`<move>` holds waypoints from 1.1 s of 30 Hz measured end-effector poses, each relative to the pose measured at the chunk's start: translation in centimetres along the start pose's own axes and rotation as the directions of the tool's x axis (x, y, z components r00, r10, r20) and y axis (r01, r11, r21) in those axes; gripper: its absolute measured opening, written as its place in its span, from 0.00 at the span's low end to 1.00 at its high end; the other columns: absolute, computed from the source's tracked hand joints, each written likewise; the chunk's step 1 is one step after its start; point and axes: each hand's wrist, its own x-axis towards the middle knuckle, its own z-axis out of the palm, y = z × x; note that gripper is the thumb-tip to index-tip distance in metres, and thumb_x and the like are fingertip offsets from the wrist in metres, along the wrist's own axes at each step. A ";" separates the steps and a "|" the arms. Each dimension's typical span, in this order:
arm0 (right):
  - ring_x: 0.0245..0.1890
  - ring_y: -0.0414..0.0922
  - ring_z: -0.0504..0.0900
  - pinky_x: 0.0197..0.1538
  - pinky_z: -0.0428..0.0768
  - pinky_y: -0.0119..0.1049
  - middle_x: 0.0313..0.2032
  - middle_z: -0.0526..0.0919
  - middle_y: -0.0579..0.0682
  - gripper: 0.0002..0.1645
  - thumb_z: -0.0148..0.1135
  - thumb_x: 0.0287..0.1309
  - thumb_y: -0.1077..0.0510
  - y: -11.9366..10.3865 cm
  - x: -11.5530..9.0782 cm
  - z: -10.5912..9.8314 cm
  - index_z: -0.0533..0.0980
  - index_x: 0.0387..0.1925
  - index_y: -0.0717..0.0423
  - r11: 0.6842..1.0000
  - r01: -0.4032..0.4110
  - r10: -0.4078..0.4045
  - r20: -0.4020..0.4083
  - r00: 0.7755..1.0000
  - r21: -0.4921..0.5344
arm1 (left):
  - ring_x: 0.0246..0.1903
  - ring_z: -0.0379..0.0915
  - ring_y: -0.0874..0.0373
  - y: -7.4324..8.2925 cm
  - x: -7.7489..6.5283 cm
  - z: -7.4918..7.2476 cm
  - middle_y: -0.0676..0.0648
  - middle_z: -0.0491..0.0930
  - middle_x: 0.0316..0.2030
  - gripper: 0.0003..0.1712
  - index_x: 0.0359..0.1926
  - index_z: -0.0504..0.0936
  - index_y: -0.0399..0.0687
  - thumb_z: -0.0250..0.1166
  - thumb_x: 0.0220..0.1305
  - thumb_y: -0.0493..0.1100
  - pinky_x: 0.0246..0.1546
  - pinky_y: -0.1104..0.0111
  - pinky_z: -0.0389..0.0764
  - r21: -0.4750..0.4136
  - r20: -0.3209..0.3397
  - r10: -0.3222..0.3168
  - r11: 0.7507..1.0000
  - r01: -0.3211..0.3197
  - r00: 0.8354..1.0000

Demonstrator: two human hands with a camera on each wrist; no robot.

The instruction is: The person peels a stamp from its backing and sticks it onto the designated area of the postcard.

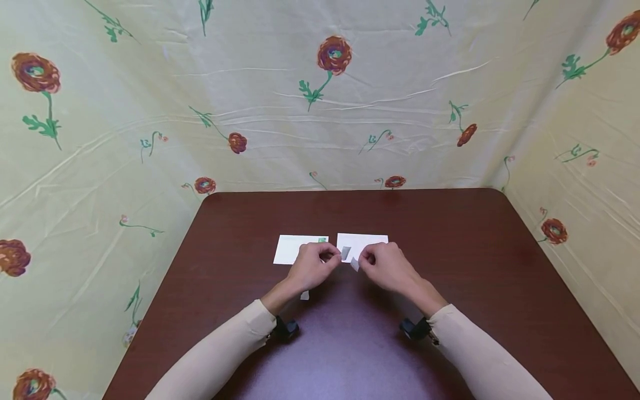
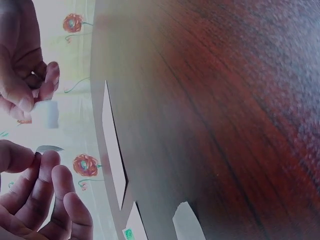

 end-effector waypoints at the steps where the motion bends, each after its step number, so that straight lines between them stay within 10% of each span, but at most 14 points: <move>1: 0.20 0.35 0.72 0.26 0.72 0.30 0.19 0.78 0.37 0.07 0.64 0.59 0.57 0.1 -0.1 0.0 0.82 0.26 0.47 1.000 -0.004 0.004 0.027 1.000 0.010 | 0.26 0.77 0.67 0.0 0.0 0.0 0.56 0.85 0.27 0.05 0.35 0.88 0.49 0.66 0.64 0.43 0.31 0.74 0.79 -0.002 0.002 -0.002 1.000 0.002 1.000; 12: 0.20 0.38 0.80 0.27 0.79 0.32 0.19 0.83 0.42 0.09 0.61 0.60 0.63 0.6 -1.1 0.7 0.83 0.26 0.51 0.969 -0.041 -0.064 0.405 0.912 0.245 | 0.26 0.77 0.68 0.2 0.0 0.2 0.57 0.84 0.26 0.05 0.34 0.87 0.51 0.65 0.64 0.42 0.31 0.74 0.78 -0.007 -0.003 -0.016 1.000 0.016 1.000; 33: 0.18 0.32 0.72 0.24 0.73 0.28 0.18 0.77 0.35 0.07 0.65 0.57 0.61 1.4 -1.8 2.4 0.84 0.26 0.49 0.997 0.054 -0.072 0.330 0.941 0.062 | 0.26 0.77 0.67 0.0 0.0 0.3 0.57 0.84 0.26 0.05 0.34 0.87 0.51 0.65 0.64 0.42 0.31 0.74 0.79 -0.013 -0.001 -0.013 1.000 0.013 1.000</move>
